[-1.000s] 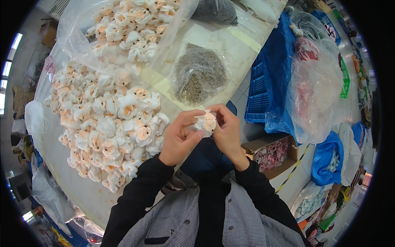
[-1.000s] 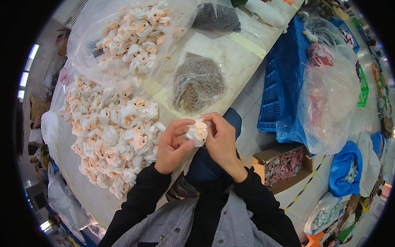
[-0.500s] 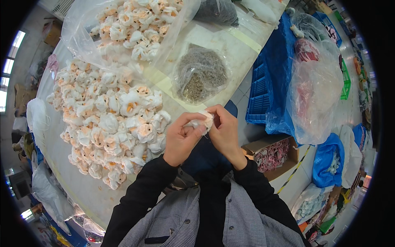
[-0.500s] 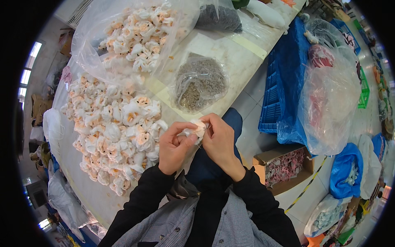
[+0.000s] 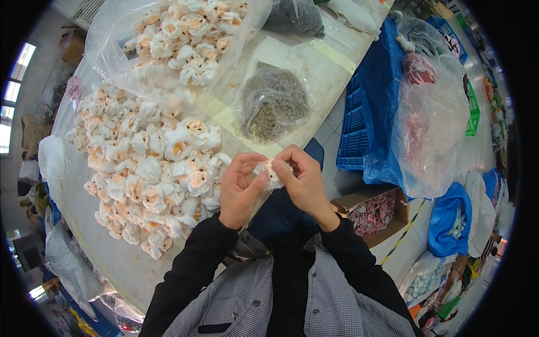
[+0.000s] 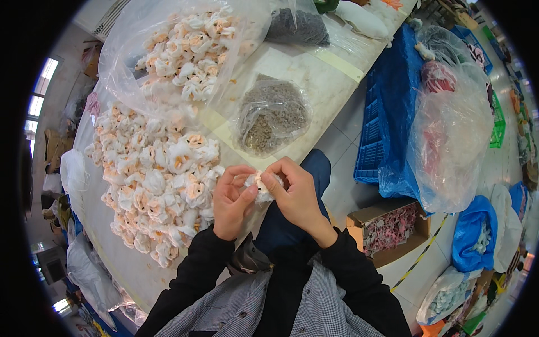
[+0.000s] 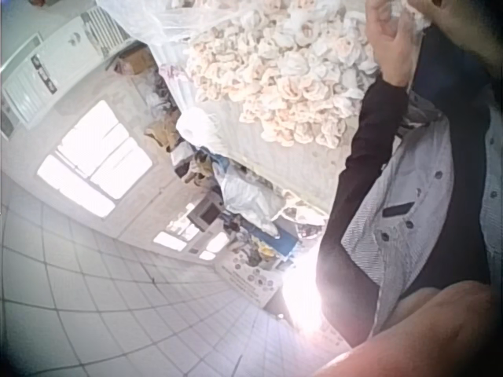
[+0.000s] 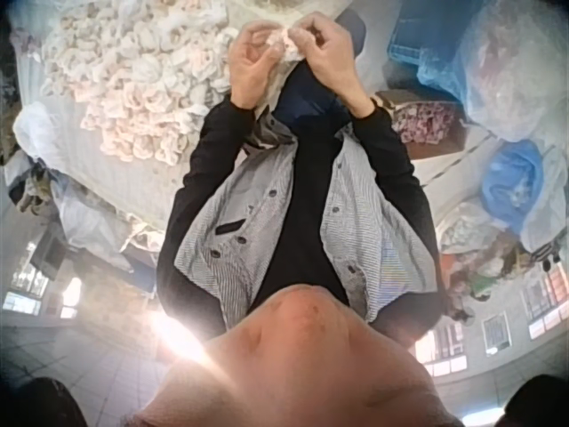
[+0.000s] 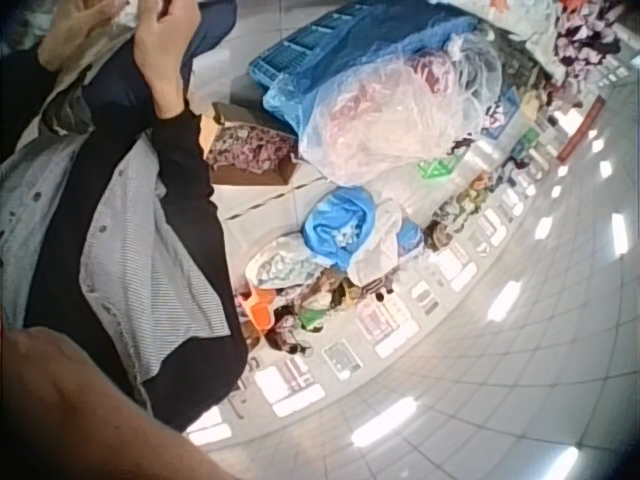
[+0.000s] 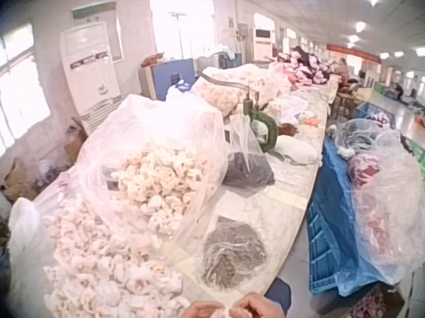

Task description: The person repeatedly picks small white stuffed toys from a pile on a table and inserts small dark pieces into each toy by hand. The person handles the toys one at a time, placing each finished unit back on the table.

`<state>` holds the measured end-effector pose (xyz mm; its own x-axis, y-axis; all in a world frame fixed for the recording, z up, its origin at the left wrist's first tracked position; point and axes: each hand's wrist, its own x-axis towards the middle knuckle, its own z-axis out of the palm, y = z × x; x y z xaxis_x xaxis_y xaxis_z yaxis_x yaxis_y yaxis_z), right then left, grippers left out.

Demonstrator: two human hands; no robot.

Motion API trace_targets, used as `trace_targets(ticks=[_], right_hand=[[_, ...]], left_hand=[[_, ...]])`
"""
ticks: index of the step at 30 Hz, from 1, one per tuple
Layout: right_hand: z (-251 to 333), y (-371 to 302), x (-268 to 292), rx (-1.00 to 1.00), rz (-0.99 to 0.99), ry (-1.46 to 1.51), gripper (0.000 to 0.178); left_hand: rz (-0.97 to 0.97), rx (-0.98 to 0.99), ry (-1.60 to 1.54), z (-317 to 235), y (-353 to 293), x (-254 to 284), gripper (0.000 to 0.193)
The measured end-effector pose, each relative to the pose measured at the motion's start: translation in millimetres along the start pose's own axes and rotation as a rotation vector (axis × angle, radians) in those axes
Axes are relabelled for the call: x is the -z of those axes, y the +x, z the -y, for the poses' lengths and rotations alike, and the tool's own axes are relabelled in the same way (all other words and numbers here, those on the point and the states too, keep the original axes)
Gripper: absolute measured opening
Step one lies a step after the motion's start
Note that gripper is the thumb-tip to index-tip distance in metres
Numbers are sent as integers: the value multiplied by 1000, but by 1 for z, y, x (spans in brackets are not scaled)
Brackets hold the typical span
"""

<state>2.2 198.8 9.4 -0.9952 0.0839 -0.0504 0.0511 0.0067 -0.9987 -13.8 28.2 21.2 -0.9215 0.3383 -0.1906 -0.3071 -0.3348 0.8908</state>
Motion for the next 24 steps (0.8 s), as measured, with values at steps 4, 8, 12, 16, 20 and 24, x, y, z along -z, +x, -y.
trace_targets(ticks=[4, 8, 12, 16, 20, 24], right_hand=[[7, -2, -6, 104, -58, -191, 22], [7, -1, -10, 174, -91, -256, 22], [0, -1, -10, 167, -107, -255, 22], [-6, -1, -7, 113, -130, -256, 18], [4, -1, 1, 273, -263, -470, 17], [13, -4, 4, 486, -150, -622, 15]], left_hand=[[11, 49, -173, 6, -7, 1, 20], [18, 8, -145, 16, -8, 6, 15], [41, 38, -81, 17, -6, 12, 15], [56, -18, 6, 7, 3, 1, 19], [46, -107, 317, 7, 13, 8, 25], [24, -309, 642, 6, 18, 15, 34]])
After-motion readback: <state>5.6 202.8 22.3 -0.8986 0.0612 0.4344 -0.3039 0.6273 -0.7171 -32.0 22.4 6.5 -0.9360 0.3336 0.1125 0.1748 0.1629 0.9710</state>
